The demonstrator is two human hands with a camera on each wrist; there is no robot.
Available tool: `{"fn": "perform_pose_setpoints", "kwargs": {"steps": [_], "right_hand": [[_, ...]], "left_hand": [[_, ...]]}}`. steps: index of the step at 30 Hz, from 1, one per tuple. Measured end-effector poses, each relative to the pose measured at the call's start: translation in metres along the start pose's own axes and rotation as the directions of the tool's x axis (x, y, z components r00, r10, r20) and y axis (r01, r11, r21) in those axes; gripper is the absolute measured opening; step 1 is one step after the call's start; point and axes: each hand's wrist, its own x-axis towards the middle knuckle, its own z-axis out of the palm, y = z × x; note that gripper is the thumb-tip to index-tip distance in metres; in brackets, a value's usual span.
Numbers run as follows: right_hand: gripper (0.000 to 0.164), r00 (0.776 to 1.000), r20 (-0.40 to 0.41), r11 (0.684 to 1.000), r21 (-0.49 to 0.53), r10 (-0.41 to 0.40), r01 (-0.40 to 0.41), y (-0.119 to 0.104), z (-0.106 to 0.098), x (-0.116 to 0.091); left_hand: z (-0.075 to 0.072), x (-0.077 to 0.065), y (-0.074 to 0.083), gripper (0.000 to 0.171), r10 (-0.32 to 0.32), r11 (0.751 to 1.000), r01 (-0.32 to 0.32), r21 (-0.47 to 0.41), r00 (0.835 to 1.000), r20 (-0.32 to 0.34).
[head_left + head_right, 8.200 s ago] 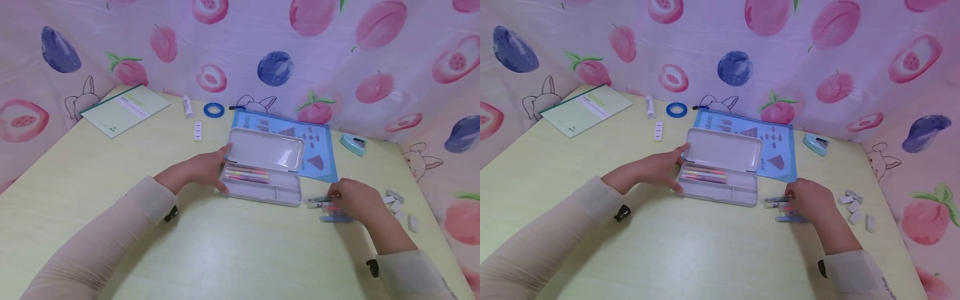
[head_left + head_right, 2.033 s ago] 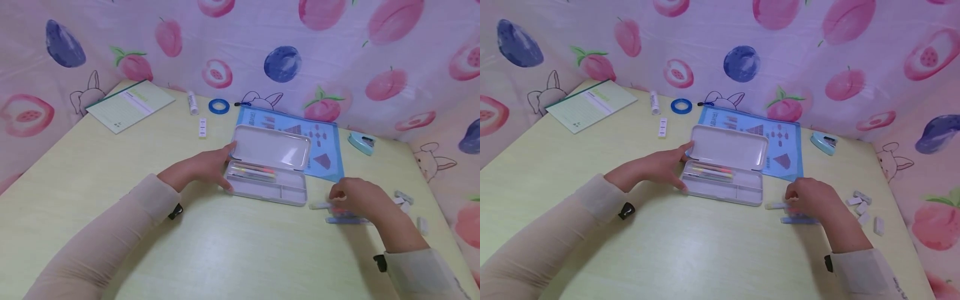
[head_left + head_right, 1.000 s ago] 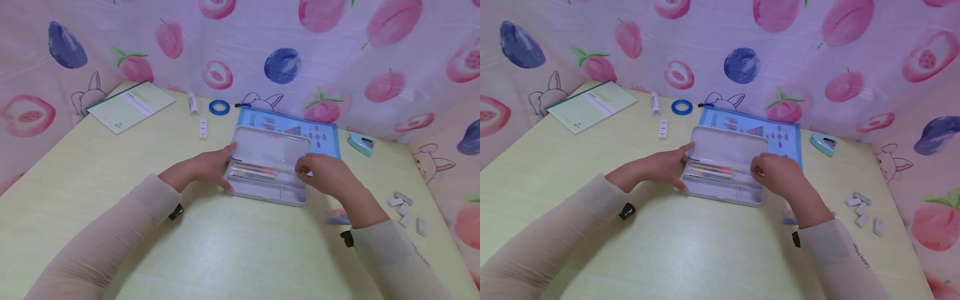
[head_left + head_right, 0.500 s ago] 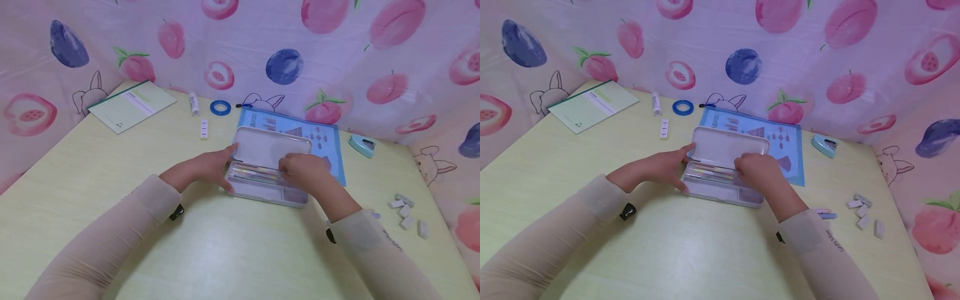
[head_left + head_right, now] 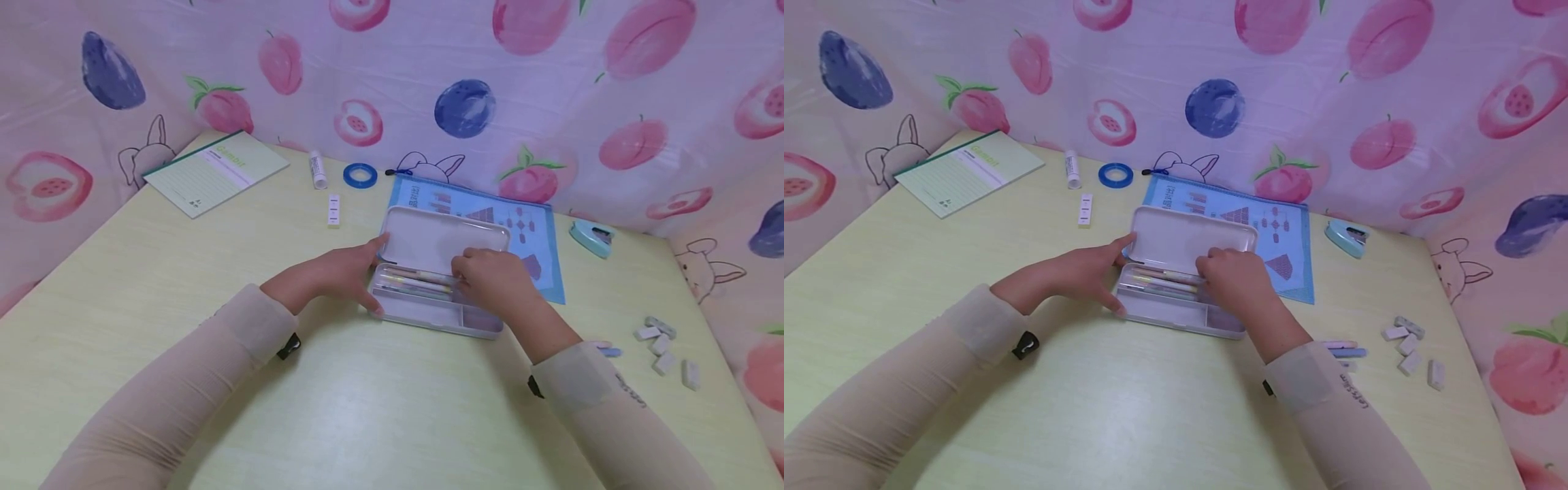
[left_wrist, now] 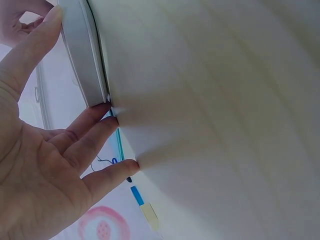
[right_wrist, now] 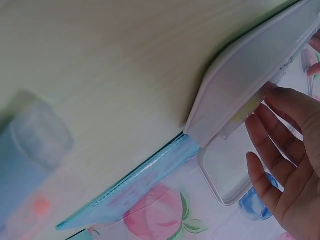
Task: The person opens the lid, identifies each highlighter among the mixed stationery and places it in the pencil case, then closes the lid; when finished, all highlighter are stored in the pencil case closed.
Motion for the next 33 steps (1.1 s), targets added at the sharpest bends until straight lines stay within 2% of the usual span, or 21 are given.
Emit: {"fn": "perform_pose_setpoints", "kwargs": {"steps": [19,26,33], "right_hand": [[0.022,0.995,0.057,0.992,0.092,0.079,-0.084,0.006,-0.002,-0.014],[0.021,0.993,0.072,0.983,0.157,0.089,-0.1,0.022,-0.003,-0.039],[0.019,0.984,0.151,0.978,0.171,0.094,-0.12,0.051,0.001,-0.072]], "left_hand": [[0.001,0.004,-0.003,0.125,0.011,1.0,-0.011,-0.002,1.0,-0.001],[0.001,0.003,-0.001,0.125,0.008,1.0,-0.008,-0.012,1.0,0.007],[0.0,0.002,-0.001,0.124,0.009,1.0,-0.009,-0.004,1.0,0.006]]}}
